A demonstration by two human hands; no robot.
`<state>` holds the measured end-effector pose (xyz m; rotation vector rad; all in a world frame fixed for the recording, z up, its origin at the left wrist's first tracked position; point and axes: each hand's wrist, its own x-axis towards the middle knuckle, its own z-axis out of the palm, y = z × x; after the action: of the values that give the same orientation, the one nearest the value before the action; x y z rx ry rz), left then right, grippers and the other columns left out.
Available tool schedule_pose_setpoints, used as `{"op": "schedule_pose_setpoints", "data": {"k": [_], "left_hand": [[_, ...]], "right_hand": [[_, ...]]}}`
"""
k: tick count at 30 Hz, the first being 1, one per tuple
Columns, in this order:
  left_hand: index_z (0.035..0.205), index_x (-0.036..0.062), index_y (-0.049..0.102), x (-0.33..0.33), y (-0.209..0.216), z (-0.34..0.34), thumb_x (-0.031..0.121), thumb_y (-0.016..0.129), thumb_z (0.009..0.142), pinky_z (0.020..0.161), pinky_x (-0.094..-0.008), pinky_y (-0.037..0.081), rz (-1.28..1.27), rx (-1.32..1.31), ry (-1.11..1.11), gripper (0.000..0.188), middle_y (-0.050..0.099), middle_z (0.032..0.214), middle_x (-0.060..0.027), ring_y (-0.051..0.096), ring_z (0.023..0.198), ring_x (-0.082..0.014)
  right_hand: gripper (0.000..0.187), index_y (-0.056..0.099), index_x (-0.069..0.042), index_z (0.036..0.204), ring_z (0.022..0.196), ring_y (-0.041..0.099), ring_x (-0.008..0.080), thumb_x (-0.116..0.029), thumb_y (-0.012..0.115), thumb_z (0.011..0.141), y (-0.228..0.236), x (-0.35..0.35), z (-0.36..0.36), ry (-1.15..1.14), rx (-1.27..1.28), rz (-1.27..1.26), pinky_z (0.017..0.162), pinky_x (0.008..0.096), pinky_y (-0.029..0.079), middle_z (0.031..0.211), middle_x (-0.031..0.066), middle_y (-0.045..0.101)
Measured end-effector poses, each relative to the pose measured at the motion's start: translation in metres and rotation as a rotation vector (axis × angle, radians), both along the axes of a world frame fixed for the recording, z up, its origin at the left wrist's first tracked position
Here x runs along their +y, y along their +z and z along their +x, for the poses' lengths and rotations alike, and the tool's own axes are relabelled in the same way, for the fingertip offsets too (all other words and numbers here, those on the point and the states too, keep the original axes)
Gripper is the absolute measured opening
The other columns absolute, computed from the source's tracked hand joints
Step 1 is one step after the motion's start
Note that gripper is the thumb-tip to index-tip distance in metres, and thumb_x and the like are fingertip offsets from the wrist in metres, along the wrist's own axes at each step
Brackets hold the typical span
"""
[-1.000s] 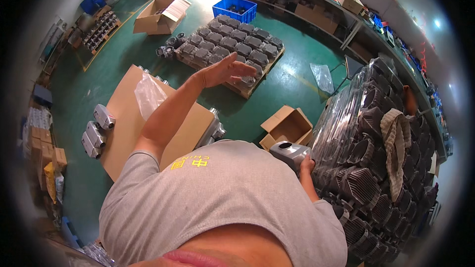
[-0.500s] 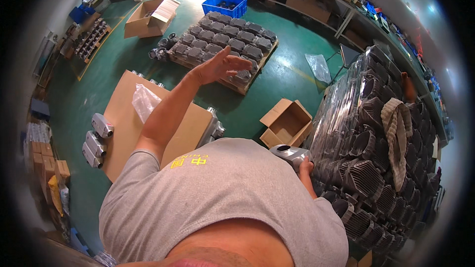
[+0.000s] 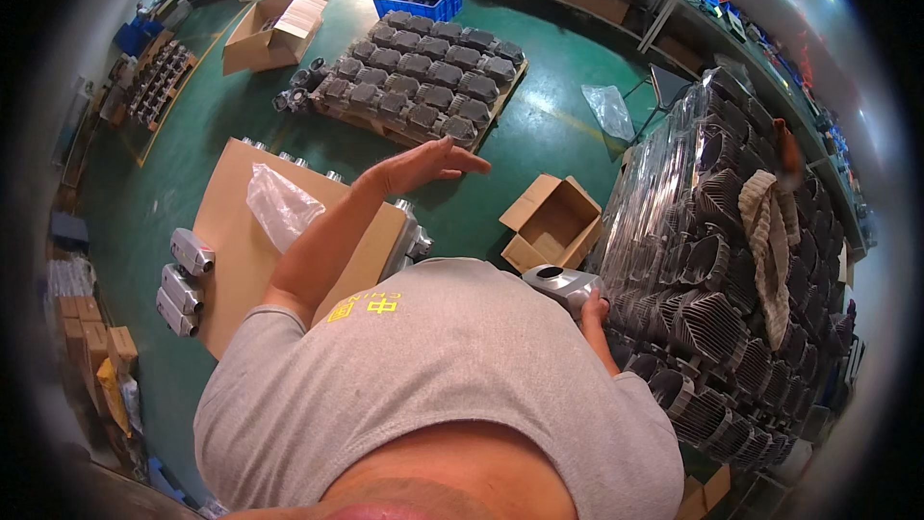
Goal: The person unpacks a silver metal casing, applies colored stickers and a red label, then uses a power drill to fasten screws. They connect wires to a small black module and attach it to a finned metal component, securing it with additional screws.
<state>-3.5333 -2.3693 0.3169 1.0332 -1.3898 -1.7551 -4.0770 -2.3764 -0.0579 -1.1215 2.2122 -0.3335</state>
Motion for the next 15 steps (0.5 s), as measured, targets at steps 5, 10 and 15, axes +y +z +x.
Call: {"op": "schedule_pose_setpoints", "data": {"k": [5, 10, 15], "left_hand": [[0.142, 0.0163, 0.062, 0.001, -0.014, 0.006, 0.073, 0.024, 0.102, 0.122, -0.0546, 0.016, 0.02, 0.004, 0.047, 0.079, 0.056, 0.15, -0.0036, 0.038, 0.148, -0.0217], [0.145, 0.0137, 0.059, -0.004, -0.015, 0.007, 0.075, 0.024, 0.101, 0.122, -0.0469, 0.017, 0.058, 0.042, 0.052, 0.083, 0.055, 0.15, -0.0035, 0.037, 0.147, -0.0184], [0.144, 0.0138, 0.06, 0.0, -0.017, 0.009, 0.073, 0.024, 0.102, 0.122, -0.0464, 0.017, 0.078, 0.05, 0.078, 0.081, 0.056, 0.15, -0.0032, 0.038, 0.147, -0.0185]], "right_hand": [[0.073, 0.072, 0.008, 0.11, 0.116, 0.063, 0.0472, -0.06, 0.054, 0.091, 0.022, -0.004, 0.023, 0.02, 0.061, -0.034, 0.099, 0.0503, 0.049, 0.119, 0.0329, 0.067], [0.071, 0.073, 0.008, 0.109, 0.117, 0.064, 0.0461, -0.058, 0.055, 0.091, 0.048, -0.004, 0.026, 0.027, 0.032, -0.019, 0.099, 0.0495, 0.049, 0.119, 0.0326, 0.067], [0.071, 0.072, 0.009, 0.109, 0.115, 0.065, 0.0462, -0.058, 0.055, 0.092, 0.052, 0.002, 0.04, 0.05, 0.035, -0.026, 0.099, 0.0495, 0.049, 0.116, 0.0325, 0.068]]}}
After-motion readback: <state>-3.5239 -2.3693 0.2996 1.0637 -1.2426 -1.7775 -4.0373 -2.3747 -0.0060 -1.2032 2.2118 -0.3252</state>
